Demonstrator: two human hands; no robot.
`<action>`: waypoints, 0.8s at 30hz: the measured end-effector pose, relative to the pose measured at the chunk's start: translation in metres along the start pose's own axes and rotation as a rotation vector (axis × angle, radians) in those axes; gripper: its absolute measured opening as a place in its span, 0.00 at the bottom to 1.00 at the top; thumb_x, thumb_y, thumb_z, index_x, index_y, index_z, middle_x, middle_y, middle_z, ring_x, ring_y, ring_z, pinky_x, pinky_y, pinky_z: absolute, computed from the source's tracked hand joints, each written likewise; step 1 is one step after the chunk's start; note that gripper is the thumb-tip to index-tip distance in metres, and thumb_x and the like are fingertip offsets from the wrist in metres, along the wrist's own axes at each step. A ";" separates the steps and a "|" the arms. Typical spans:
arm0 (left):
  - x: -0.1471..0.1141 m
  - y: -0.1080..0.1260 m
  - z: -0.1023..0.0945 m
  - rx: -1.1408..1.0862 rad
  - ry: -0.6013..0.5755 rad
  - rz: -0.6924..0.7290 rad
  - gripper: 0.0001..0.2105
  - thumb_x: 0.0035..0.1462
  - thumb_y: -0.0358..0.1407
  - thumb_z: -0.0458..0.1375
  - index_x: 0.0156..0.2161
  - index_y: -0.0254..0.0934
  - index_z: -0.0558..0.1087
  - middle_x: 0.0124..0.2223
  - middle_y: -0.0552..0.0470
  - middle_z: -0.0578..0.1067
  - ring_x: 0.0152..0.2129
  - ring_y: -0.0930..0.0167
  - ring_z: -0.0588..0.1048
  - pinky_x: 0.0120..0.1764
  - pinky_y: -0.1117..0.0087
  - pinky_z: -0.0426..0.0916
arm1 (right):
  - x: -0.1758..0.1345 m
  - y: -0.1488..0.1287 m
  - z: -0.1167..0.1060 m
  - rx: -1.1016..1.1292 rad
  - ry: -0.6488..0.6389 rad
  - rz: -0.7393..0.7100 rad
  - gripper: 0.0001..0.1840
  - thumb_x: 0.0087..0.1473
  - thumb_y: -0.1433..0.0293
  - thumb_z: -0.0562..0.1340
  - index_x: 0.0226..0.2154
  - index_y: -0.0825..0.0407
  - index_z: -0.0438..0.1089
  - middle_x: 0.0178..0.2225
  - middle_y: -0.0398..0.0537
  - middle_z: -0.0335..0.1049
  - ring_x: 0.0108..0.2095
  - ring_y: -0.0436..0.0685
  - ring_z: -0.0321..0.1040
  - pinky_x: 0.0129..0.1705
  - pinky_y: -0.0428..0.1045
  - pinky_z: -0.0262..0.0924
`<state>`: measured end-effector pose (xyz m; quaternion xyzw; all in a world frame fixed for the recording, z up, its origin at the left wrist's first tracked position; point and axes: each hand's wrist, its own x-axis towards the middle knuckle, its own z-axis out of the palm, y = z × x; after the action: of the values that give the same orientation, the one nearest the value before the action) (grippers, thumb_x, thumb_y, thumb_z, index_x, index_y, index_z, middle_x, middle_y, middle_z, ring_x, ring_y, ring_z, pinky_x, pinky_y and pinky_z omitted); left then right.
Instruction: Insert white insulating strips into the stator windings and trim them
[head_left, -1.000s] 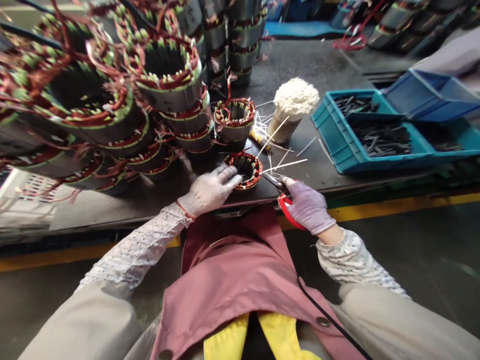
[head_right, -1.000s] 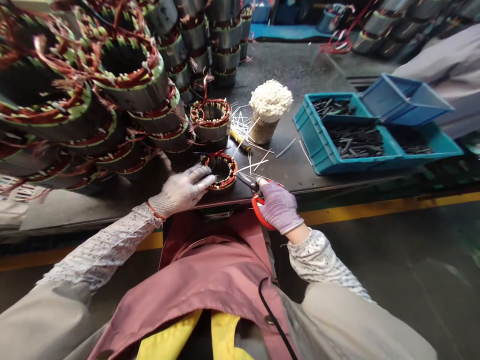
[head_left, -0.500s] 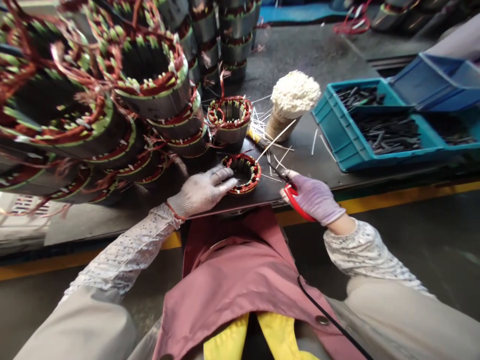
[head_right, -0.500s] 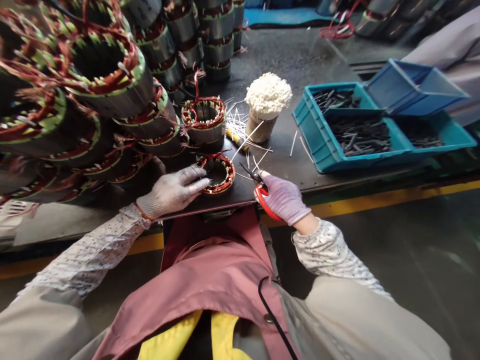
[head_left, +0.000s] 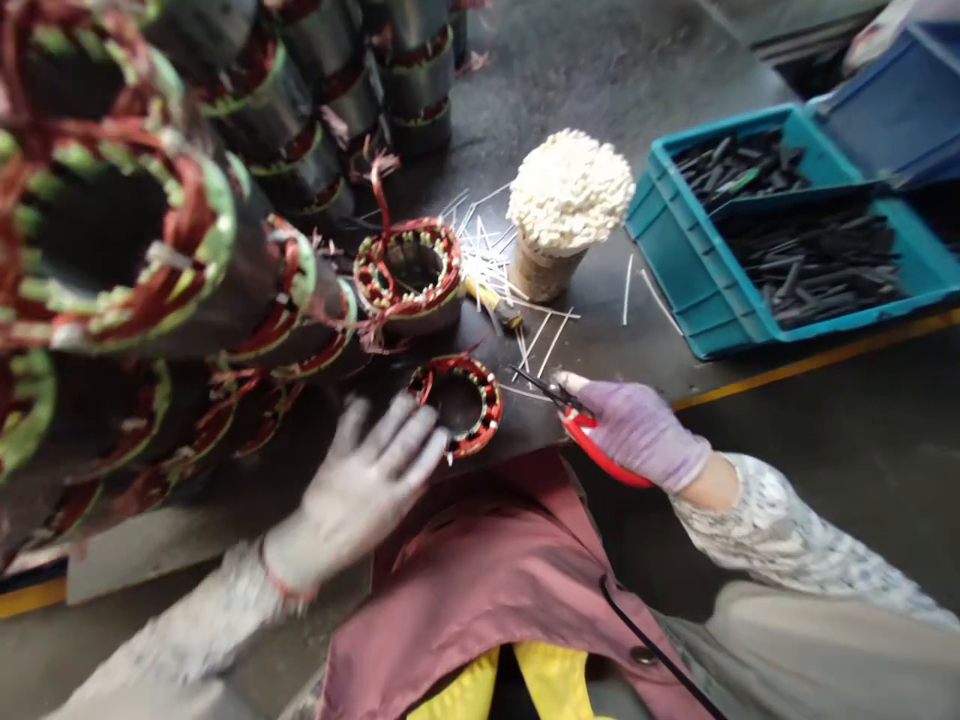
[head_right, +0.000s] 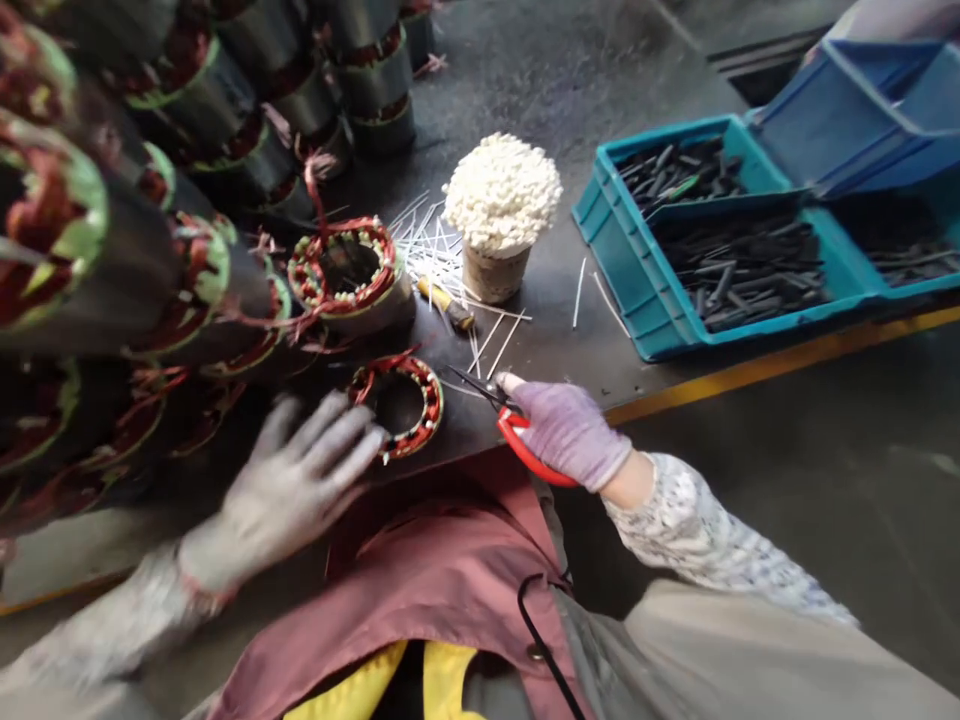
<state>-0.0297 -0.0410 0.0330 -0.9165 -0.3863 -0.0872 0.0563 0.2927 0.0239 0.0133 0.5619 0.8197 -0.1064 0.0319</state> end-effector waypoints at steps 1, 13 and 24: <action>0.005 0.005 -0.008 0.000 -0.016 -0.002 0.18 0.61 0.33 0.57 0.56 0.42 0.71 0.60 0.42 0.71 0.58 0.52 0.68 0.62 0.39 0.53 | 0.000 0.010 -0.003 0.019 0.002 0.058 0.25 0.55 0.66 0.59 0.55 0.52 0.70 0.44 0.53 0.78 0.40 0.62 0.77 0.42 0.51 0.69; 0.119 0.015 -0.030 -0.426 -0.555 -0.455 0.38 0.54 0.36 0.61 0.67 0.26 0.55 0.36 0.41 0.80 0.34 0.59 0.79 0.41 0.59 0.74 | 0.036 0.057 -0.080 -0.050 -0.163 0.468 0.30 0.61 0.59 0.55 0.59 0.62 0.64 0.40 0.69 0.74 0.35 0.70 0.75 0.34 0.58 0.66; 0.166 0.000 -0.168 -0.101 0.003 -0.401 0.39 0.58 0.39 0.58 0.69 0.31 0.47 0.36 0.43 0.80 0.37 0.59 0.78 0.47 0.58 0.70 | 0.102 0.058 -0.100 1.338 0.108 0.589 0.22 0.52 0.60 0.59 0.45 0.56 0.70 0.26 0.45 0.70 0.18 0.48 0.63 0.19 0.43 0.59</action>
<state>0.0642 0.0464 0.2309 -0.8229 -0.5559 -0.1172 -0.0077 0.3157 0.1586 0.0853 0.6626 0.3948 -0.5434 -0.3315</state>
